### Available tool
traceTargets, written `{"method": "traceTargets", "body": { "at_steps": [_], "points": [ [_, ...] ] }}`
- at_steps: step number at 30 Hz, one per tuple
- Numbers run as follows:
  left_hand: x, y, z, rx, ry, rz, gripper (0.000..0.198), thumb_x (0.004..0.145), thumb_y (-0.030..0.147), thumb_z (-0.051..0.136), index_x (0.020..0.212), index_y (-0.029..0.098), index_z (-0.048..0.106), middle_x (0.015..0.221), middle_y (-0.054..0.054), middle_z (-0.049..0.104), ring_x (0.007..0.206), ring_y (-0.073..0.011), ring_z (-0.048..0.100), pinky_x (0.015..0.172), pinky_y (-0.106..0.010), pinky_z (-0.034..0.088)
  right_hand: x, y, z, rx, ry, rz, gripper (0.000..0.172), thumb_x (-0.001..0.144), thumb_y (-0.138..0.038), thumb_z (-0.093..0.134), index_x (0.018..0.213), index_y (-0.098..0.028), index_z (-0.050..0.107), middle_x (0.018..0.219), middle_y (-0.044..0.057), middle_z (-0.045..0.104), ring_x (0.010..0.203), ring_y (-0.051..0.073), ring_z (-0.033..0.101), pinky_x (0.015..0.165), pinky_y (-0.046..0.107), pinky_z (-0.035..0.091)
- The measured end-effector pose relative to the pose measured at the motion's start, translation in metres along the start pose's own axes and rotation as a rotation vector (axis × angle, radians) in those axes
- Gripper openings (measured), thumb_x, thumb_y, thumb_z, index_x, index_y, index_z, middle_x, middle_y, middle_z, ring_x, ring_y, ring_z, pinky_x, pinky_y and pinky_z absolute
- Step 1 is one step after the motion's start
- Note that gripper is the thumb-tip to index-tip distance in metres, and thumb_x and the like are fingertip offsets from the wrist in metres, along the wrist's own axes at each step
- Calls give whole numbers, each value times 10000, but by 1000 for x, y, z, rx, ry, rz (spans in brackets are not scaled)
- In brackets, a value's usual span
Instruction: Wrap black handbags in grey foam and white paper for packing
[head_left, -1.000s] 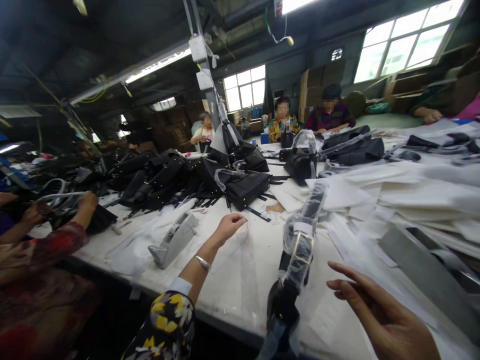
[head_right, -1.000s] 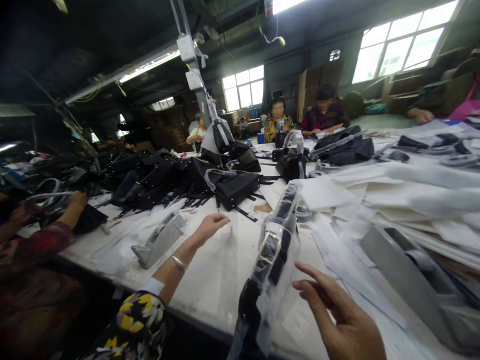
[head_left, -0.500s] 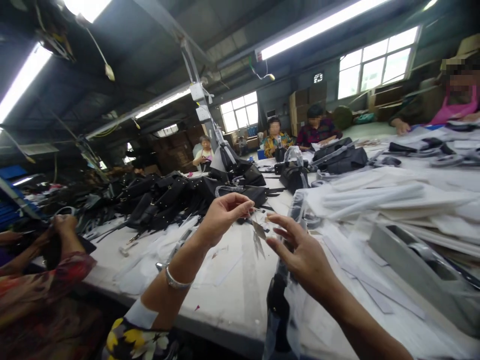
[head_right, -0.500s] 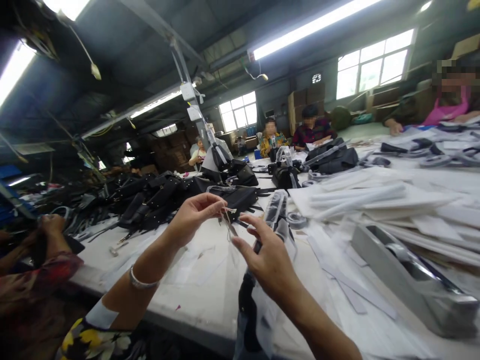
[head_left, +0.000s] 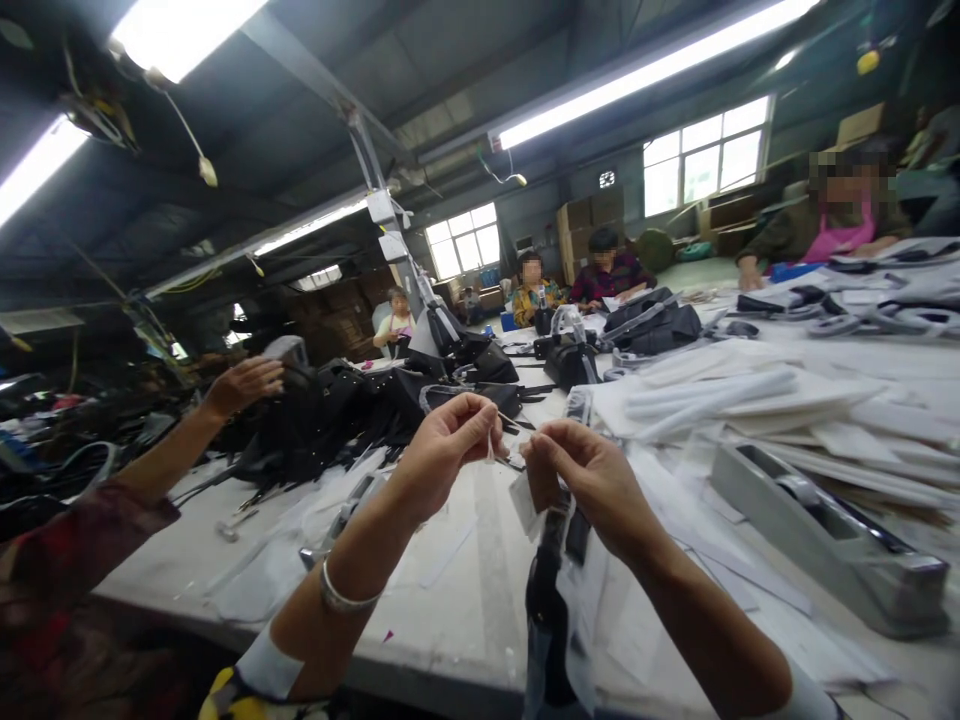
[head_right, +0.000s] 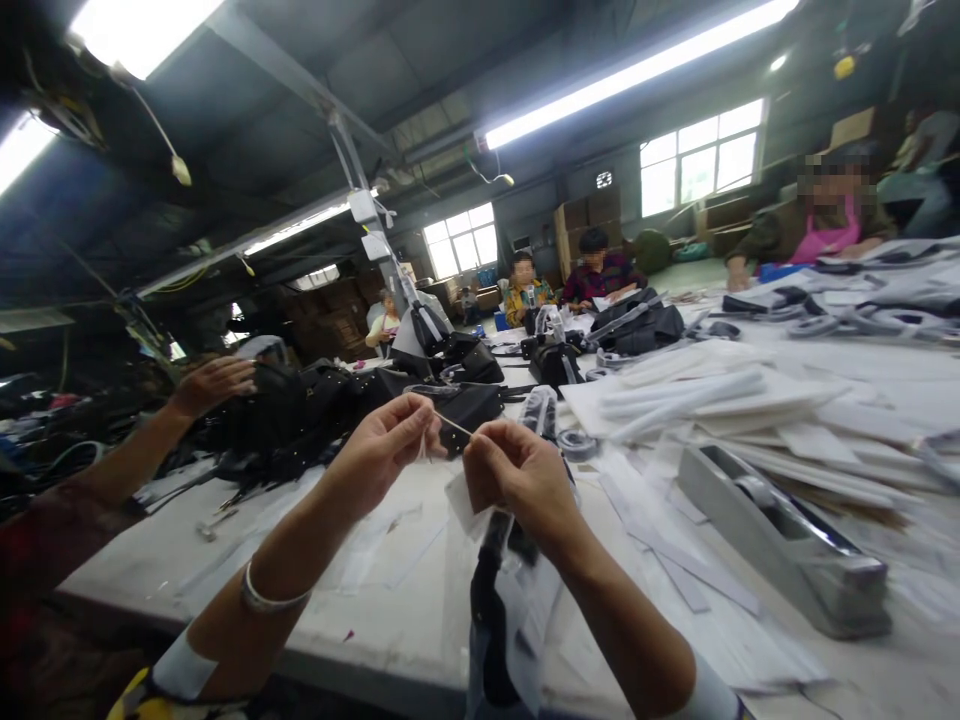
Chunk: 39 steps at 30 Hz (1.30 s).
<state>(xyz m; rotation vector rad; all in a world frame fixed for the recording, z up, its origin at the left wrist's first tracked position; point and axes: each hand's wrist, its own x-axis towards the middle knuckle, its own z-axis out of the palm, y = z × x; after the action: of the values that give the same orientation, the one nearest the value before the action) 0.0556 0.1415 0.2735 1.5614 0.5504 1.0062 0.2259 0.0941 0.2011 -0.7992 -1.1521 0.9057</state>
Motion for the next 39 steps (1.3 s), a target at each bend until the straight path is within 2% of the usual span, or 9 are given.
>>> {"method": "traceTargets", "body": {
  "at_steps": [7, 12, 17, 20, 24, 28, 32, 36, 39],
  "points": [
    [-4, 3, -6, 112, -218, -183, 482, 889, 612, 563, 1058, 167, 639, 708, 8, 593, 426, -28, 291, 383, -162, 182, 9, -2, -3, -49, 1, -55, 360, 833, -459, 703, 1094, -211, 690, 1012, 58, 742, 736, 151, 656, 614, 245, 510],
    [-8, 5, -7, 428, -368, -218, 357, 844, 485, 689, 928, 138, 696, 616, 21, 555, 522, -74, 426, 481, -193, 288, 10, -1, -4, -174, 33, -110, 362, 891, -479, 625, 1110, -201, 701, 1078, 84, 738, 832, 184, 679, 659, 266, 533],
    [-11, 3, -10, 223, -397, -268, 329, 907, 459, 628, 863, 138, 686, 551, 47, 516, 418, -32, 313, 409, -176, 199, 6, 3, -3, -169, 38, -97, 380, 924, -502, 582, 1128, -199, 684, 1076, 82, 739, 828, 172, 674, 656, 249, 519],
    [-10, 3, -8, -72, -288, -150, 262, 894, 413, 673, 838, 158, 658, 630, 23, 611, 453, -30, 461, 426, -134, 311, -1, 9, 3, -120, 8, -82, 374, 920, -492, 595, 1152, -208, 668, 1081, 79, 742, 889, 187, 688, 729, 266, 535],
    [-8, 5, 3, -341, -197, 7, 190, 874, 361, 715, 856, 179, 664, 867, -18, 728, 726, -105, 688, 669, -187, 541, -15, 20, 6, -161, -18, -80, 374, 924, -490, 588, 1180, -227, 658, 1103, 78, 739, 963, 225, 695, 774, 309, 558],
    [-7, 4, 18, -383, -174, 18, 151, 903, 332, 684, 882, 183, 671, 987, -29, 753, 844, -138, 723, 770, -231, 578, -29, 17, -3, -345, 37, -135, 412, 954, -532, 507, 1204, -248, 671, 1206, 82, 705, 1111, 273, 652, 943, 399, 523],
    [-7, 3, 36, -355, -216, -14, 178, 951, 328, 614, 910, 167, 676, 1052, -58, 753, 914, -159, 723, 835, -262, 573, -39, -1, -6, -312, -11, -269, 546, 937, -576, 512, 1399, -285, 520, 1382, 73, 592, 1297, 284, 524, 1115, 452, 383],
    [-7, 3, 46, -368, -237, 1, 180, 955, 322, 606, 896, 169, 680, 1058, -50, 753, 963, -171, 716, 875, -275, 562, -50, -12, -2, -191, -85, -74, 538, 898, -452, 652, 1374, -247, 510, 930, 48, 742, 868, 214, 699, 854, 374, 551],
    [-13, -5, 42, -354, -214, -15, 189, 951, 329, 610, 890, 166, 682, 1040, -58, 751, 955, -182, 716, 907, -310, 552, -61, -12, -13, -90, -2, 45, 372, 906, -443, 644, 1202, -219, 638, 738, 19, 718, 650, 168, 666, 676, 310, 565]
  ]
}}
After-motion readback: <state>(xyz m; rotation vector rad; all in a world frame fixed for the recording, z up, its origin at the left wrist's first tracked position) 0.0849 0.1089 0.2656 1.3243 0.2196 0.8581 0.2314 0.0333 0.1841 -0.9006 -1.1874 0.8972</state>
